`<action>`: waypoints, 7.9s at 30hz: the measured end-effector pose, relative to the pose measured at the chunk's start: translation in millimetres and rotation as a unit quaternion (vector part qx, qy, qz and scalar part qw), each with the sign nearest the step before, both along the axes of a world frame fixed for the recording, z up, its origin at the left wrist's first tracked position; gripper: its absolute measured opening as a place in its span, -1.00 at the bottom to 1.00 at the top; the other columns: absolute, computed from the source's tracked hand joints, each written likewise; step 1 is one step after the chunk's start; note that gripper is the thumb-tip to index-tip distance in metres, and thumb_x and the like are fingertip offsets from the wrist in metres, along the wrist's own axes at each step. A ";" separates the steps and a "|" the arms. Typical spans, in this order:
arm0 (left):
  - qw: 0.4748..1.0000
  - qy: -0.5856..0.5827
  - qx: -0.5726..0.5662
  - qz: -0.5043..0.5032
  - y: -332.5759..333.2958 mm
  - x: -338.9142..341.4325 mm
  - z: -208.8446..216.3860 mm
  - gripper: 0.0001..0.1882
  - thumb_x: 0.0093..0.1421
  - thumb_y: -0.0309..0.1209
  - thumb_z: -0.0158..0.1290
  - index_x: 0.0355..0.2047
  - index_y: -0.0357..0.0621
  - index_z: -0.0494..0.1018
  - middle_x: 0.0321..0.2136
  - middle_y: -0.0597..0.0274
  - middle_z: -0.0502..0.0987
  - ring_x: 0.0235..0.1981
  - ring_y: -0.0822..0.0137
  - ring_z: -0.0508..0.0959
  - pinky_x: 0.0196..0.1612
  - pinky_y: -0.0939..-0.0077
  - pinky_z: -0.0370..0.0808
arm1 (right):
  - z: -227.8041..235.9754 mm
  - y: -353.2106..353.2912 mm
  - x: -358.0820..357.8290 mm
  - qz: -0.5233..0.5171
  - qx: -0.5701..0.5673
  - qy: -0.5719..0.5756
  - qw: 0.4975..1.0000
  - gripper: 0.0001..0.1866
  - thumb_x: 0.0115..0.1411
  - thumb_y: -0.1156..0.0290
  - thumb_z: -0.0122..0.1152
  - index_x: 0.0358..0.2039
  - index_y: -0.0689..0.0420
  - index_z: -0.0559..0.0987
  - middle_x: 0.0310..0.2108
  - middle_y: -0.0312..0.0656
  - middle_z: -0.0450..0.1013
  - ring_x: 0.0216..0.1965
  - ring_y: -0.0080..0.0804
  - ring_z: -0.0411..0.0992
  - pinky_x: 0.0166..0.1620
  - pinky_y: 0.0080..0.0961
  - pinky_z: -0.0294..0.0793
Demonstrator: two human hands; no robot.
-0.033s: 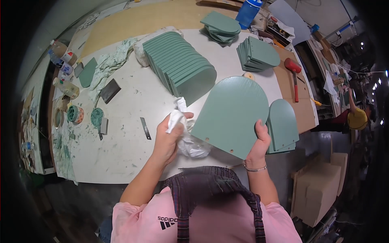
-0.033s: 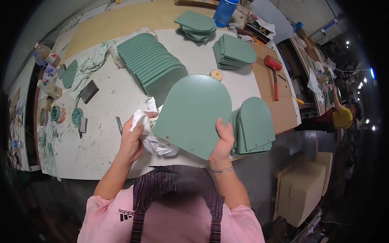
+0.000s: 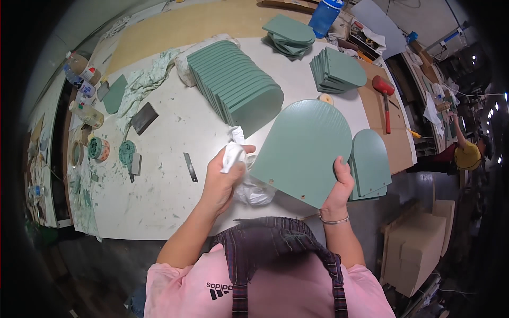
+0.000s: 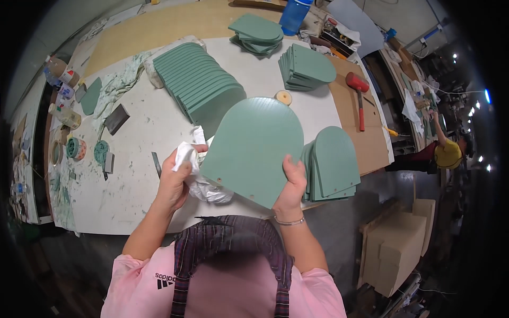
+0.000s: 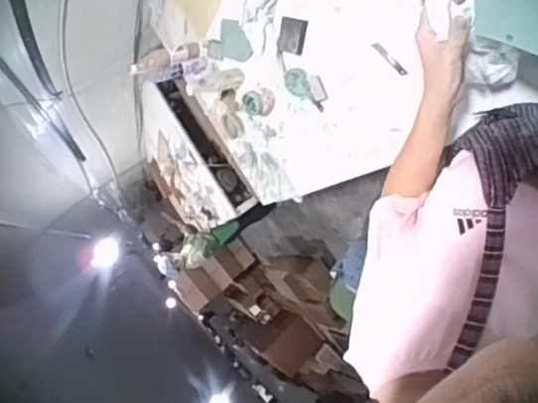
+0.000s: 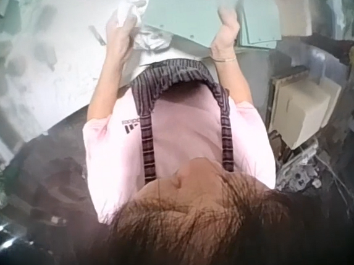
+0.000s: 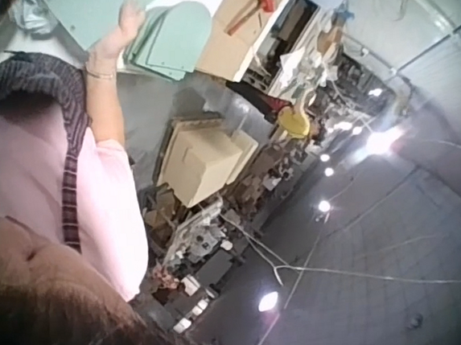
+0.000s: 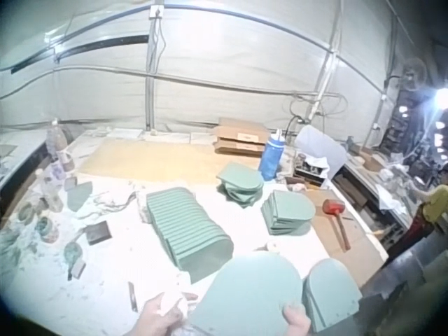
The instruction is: The person wipes green wooden pieces with a white cloth, applying liquid from a bottle onto the cloth, and wipes the surfaces and edges of the pieces before stacking them on a table.
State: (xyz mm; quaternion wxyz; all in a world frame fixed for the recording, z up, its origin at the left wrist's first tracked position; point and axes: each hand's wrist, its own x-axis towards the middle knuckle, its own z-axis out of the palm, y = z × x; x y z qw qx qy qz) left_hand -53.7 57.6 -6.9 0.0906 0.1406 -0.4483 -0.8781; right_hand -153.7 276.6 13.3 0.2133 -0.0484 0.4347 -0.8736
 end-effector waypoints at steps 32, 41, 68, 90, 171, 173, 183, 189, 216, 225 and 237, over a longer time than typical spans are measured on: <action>0.727 0.298 -0.604 -0.130 46.3 3.6 25.5 -0.48 0.09 -0.54 0.03 0.11 -0.05 0.45 0.13 0.16 0.48 0.21 0.20 0.44 0.34 -0.09 0.11 | 2.1 -28.2 3.3 -0.092 0.012 -0.205 0.974 -0.58 0.36 0.35 -0.05 0.19 0.23 0.35 0.15 -0.07 0.38 0.16 -0.14 0.36 0.24 -0.19 0.32; 0.913 0.073 -0.396 0.060 -7.6 -13.1 -24.2 -0.70 0.28 -0.33 0.07 -0.03 -0.16 0.53 -0.05 0.11 0.59 -0.03 0.32 0.59 0.10 0.34 0.42 | 11.0 -31.8 6.4 -0.135 -0.061 -0.189 0.971 -0.57 0.39 0.35 -0.05 0.22 0.20 0.32 0.21 -0.08 0.32 0.21 -0.11 0.31 0.29 -0.08 0.24; 0.999 0.023 0.038 -0.020 -3.4 -1.9 2.7 -0.68 0.24 -0.58 0.02 0.00 -0.43 0.45 -0.18 0.20 0.58 -0.16 0.47 0.53 -0.05 0.57 0.44 | 17.8 -37.2 33.0 0.014 -0.151 -0.218 0.964 -0.52 0.37 0.35 0.01 0.26 0.18 0.27 0.29 -0.12 0.24 0.31 -0.19 0.18 0.37 -0.14 0.08; 0.999 -0.028 0.016 -0.043 -3.4 7.1 -10.6 -0.82 0.20 -0.49 0.12 -0.20 -0.31 0.52 -0.39 0.37 0.53 -0.37 0.60 0.44 -0.29 0.66 0.37 | 23.0 -37.7 39.0 0.002 -0.069 -0.177 0.982 -0.47 0.34 0.48 0.00 0.30 0.19 0.18 0.29 -0.12 0.20 0.30 -0.16 0.17 0.36 -0.10 0.08; 0.962 -0.191 -0.196 0.006 -1.6 35.1 -30.5 -0.79 0.19 -0.47 0.12 -0.18 -0.31 0.55 -0.45 0.40 0.50 -0.41 0.58 0.40 -0.32 0.66 0.32 | -18.7 -51.2 -183.8 -0.157 0.543 0.459 0.685 -0.70 -0.01 0.56 0.06 -0.20 0.22 0.53 -0.25 0.03 0.38 -0.15 0.01 0.37 -0.07 -0.21 0.38; 0.961 -0.192 -0.198 0.004 -6.2 30.6 -33.6 -0.78 0.19 -0.46 0.12 -0.18 -0.30 0.55 -0.45 0.40 0.50 -0.42 0.57 0.39 -0.31 0.66 0.33 | -25.2 -57.1 -198.8 -0.167 0.549 0.459 0.678 -0.66 -0.04 0.57 0.08 -0.18 0.20 0.54 -0.25 0.02 0.38 -0.13 0.03 0.37 -0.04 -0.21 0.39; 0.952 -0.171 -0.249 0.049 -41.6 -14.7 -38.1 -0.77 0.18 -0.46 0.12 -0.16 -0.27 0.55 -0.41 0.36 0.51 -0.37 0.54 0.41 -0.24 0.61 0.37 | -1.6 -95.0 -156.1 -0.262 0.533 0.495 0.634 -0.41 -0.12 0.69 0.21 0.03 0.19 0.49 0.15 0.13 0.19 0.13 0.08 0.22 0.15 -0.15 0.31; 0.887 -0.210 -0.390 0.129 -74.9 -29.5 -57.0 -0.68 0.12 -0.37 0.21 -0.13 -0.23 0.53 -0.40 0.19 0.58 -0.36 0.34 0.55 -0.23 0.47 0.45 | -70.8 -118.4 -156.0 0.068 0.471 0.380 0.793 0.15 -0.26 0.55 0.47 0.39 0.01 0.08 0.34 0.03 0.03 0.35 0.01 0.03 0.37 -0.29 0.09; 0.871 -0.100 -0.439 0.197 -56.0 -119.1 -110.0 0.33 -0.21 -0.35 0.43 0.39 -0.31 -0.28 0.36 -0.33 -0.11 0.39 -0.19 -0.01 0.35 0.10 0.08 | -101.5 -159.1 -222.3 0.342 0.075 0.012 0.937 0.44 -0.70 0.77 0.32 0.42 0.04 0.06 0.38 -0.18 0.05 0.38 -0.26 0.02 0.41 -0.48 -0.08; 0.885 -0.138 -0.393 0.209 -41.7 -94.9 -86.2 0.21 -0.18 -0.38 0.40 0.38 -0.23 -0.15 0.23 -0.16 0.23 0.19 -0.06 0.38 0.17 0.22 0.39 | -77.8 -138.0 -195.7 0.296 0.164 0.052 0.940 0.33 -0.62 0.74 0.30 0.39 0.07 0.14 0.31 -0.17 0.16 0.33 -0.21 0.10 0.38 -0.45 0.02; 0.905 -0.301 -0.299 0.034 -32.7 -52.5 -66.9 0.06 -0.03 -0.06 0.32 0.32 -0.27 0.00 0.06 -0.17 0.44 0.07 -0.07 0.50 0.12 0.23 0.43 | -34.0 -112.2 -170.2 0.416 0.358 -0.017 0.836 -0.07 -0.15 0.42 0.42 0.28 0.33 0.26 0.07 -0.07 0.42 0.08 -0.29 0.38 0.18 -0.50 0.30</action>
